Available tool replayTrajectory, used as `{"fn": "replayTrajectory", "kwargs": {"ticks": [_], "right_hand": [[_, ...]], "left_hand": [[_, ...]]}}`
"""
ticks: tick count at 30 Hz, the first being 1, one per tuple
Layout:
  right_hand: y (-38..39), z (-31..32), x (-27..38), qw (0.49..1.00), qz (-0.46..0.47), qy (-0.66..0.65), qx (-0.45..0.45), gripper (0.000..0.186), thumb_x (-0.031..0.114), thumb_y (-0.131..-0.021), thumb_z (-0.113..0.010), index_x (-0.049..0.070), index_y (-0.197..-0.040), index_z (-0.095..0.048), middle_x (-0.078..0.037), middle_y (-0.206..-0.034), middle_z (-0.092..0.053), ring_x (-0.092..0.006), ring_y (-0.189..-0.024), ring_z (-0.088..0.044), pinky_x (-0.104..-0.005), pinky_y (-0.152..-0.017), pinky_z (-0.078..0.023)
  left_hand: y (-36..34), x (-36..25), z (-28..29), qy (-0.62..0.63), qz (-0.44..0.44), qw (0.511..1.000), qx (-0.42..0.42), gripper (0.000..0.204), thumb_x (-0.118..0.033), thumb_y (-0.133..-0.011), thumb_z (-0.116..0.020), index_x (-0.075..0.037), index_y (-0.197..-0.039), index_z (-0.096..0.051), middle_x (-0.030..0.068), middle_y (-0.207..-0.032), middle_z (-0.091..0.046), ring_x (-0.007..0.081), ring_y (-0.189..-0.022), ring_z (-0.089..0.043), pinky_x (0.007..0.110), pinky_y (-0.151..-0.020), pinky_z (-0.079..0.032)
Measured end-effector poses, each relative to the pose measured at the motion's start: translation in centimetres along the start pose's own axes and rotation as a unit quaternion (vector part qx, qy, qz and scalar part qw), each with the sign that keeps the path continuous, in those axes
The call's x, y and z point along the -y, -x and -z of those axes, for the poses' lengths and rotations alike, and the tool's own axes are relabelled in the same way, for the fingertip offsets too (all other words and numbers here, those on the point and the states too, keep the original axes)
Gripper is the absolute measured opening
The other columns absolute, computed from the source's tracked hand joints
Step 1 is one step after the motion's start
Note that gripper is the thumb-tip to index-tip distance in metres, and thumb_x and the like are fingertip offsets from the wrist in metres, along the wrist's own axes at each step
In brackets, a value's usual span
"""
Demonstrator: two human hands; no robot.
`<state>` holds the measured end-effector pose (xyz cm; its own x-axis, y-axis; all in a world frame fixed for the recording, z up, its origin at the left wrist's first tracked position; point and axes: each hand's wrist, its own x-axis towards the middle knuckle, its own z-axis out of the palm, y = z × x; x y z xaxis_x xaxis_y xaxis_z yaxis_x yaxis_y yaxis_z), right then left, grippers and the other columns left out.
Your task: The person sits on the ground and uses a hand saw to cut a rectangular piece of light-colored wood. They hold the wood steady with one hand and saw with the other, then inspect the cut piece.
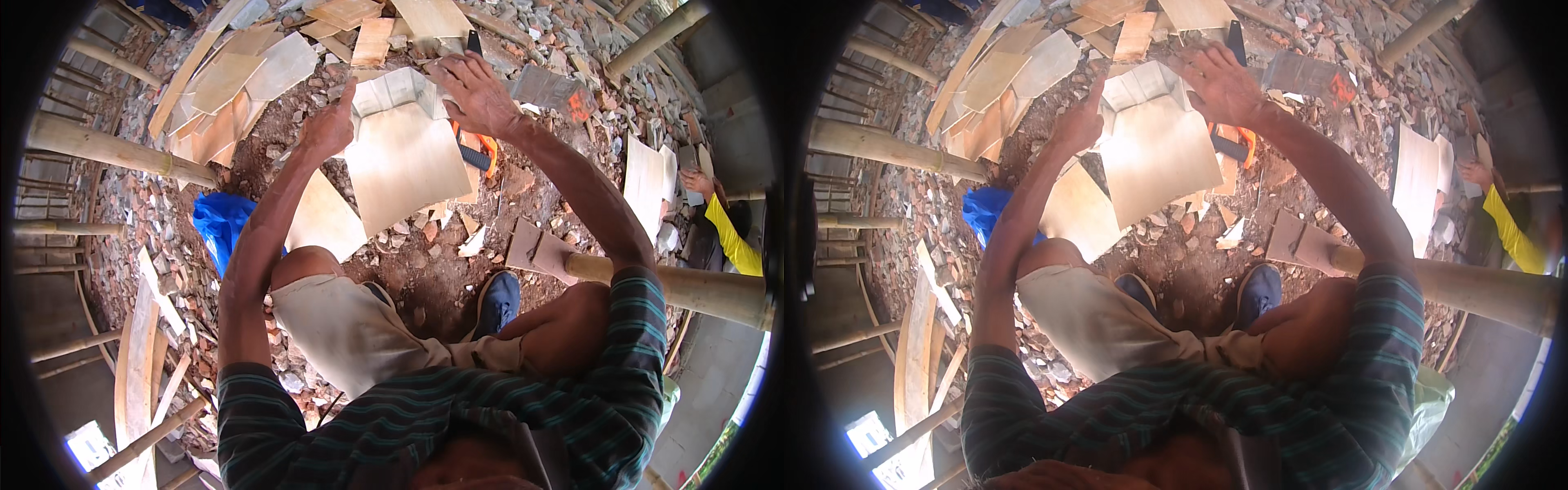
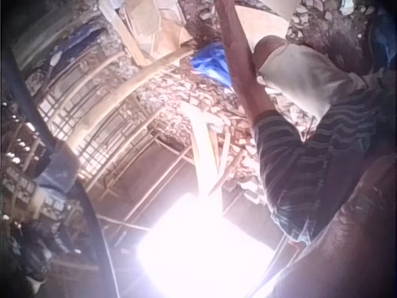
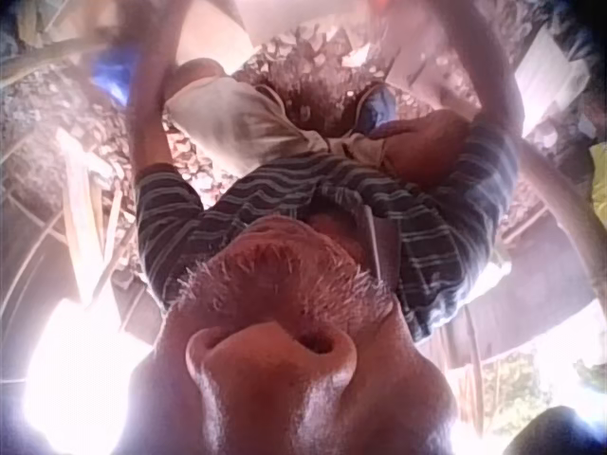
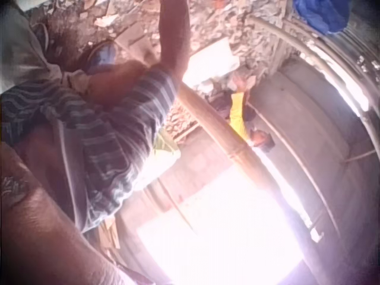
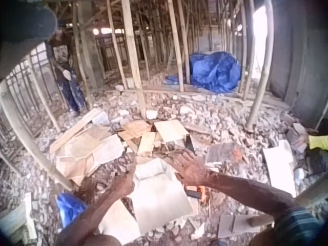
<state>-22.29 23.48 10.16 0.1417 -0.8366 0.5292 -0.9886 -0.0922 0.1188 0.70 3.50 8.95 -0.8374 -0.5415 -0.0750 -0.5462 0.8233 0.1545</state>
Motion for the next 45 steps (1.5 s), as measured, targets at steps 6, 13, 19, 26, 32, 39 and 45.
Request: {"fn": "replayTrajectory", "kwargs": {"ticks": [6, 13, 19, 26, 32, 39, 45], "right_hand": [[3.2, -0.6, 3.3, 0.993, 0.103, -0.056, 0.024, 0.052, 0.007, -0.074, -0.063, 0.002, -0.125, -0.056, -0.013, -0.113, -0.056, -0.0273, -0.108, -0.052, -0.0419, -0.095, -0.044], [7.6, -3.1, 4.5, 0.979, 0.083, -0.140, 0.122, 0.053, 0.007, -0.075, -0.064, 0.001, -0.126, -0.052, -0.013, -0.107, -0.054, -0.0296, -0.103, -0.053, -0.0416, -0.094, -0.044], [9.5, -4.6, 4.0, 0.976, -0.027, -0.174, 0.127, 0.037, 0.008, -0.081, -0.060, 0.002, -0.117, -0.053, -0.015, -0.102, -0.052, -0.0335, -0.100, -0.054, -0.0439, -0.091, -0.045], [10.1, -4.8, 4.1, 0.970, -0.041, -0.200, 0.131, 0.037, 0.012, -0.083, -0.060, 0.004, -0.119, -0.052, -0.015, -0.103, -0.052, -0.0338, -0.099, -0.055, -0.0445, -0.089, -0.046], [11.9, -4.7, 4.0, 0.972, -0.090, -0.183, 0.116, 0.032, 0.018, -0.088, -0.060, 0.004, -0.115, -0.048, -0.016, -0.104, -0.054, -0.0341, -0.102, -0.056, -0.0455, -0.087, -0.047], [14.6, -4.7, 3.3, 0.941, -0.125, -0.167, 0.265, 0.020, 0.023, -0.095, -0.052, 0.004, -0.101, -0.051, -0.017, -0.096, -0.058, -0.0353, -0.091, -0.061, -0.0469, -0.079, -0.050], [16.3, -5.7, 1.9, 0.852, -0.167, -0.132, 0.477, 0.020, 0.011, -0.091, -0.047, 0.004, -0.105, -0.061, -0.017, -0.101, -0.066, -0.0359, -0.094, -0.067, -0.0507, -0.075, -0.054]], "left_hand": [[0.2, -0.2, 0.3, 0.008, 0.009, 1.000, 0.000, 0.084, -0.013, -0.085, -0.051, -0.025, -0.155, -0.007, 0.0272, -0.100, -0.066, 0.0449, -0.090, -0.065, 0.055, -0.083, -0.049], [0.2, -0.1, 0.4, 0.007, 0.006, 1.000, 0.014, 0.082, -0.013, -0.085, -0.052, -0.019, -0.155, -0.009, 0.0240, -0.101, -0.068, 0.0406, -0.089, -0.067, 0.053, -0.080, -0.050], [0.1, -0.2, 0.2, -0.006, 0.009, 1.000, -0.003, 0.082, -0.013, -0.085, -0.053, -0.020, -0.155, -0.009, 0.0248, -0.091, -0.069, 0.0410, -0.084, -0.067, 0.053, -0.079, -0.051], [-0.2, 0.7, -0.8, 0.016, 0.011, 1.000, -0.013, 0.089, -0.017, -0.083, -0.053, -0.033, -0.155, -0.003, 0.0261, -0.088, -0.066, 0.0441, -0.080, -0.065, 0.054, -0.073, -0.049], [-1.0, 1.0, -1.3, -0.001, 0.015, 1.000, 0.007, 0.088, -0.015, -0.084, -0.053, -0.028, -0.156, -0.003, 0.0219, -0.072, -0.064, 0.0401, -0.065, -0.062, 0.051, -0.061, -0.047], [-0.9, 1.6, -1.7, 0.021, -0.025, 0.999, -0.037, 0.087, -0.017, -0.085, -0.053, -0.029, -0.155, -0.004, 0.0257, -0.083, -0.066, 0.0421, -0.074, -0.064, 0.053, -0.069, -0.047], [-0.6, 1.5, -1.5, 0.016, 0.033, 0.999, 0.003, 0.086, -0.018, -0.084, -0.053, -0.031, -0.155, -0.007, 0.0279, -0.102, -0.067, 0.0457, -0.089, -0.064, 0.053, -0.080, -0.049]]}}
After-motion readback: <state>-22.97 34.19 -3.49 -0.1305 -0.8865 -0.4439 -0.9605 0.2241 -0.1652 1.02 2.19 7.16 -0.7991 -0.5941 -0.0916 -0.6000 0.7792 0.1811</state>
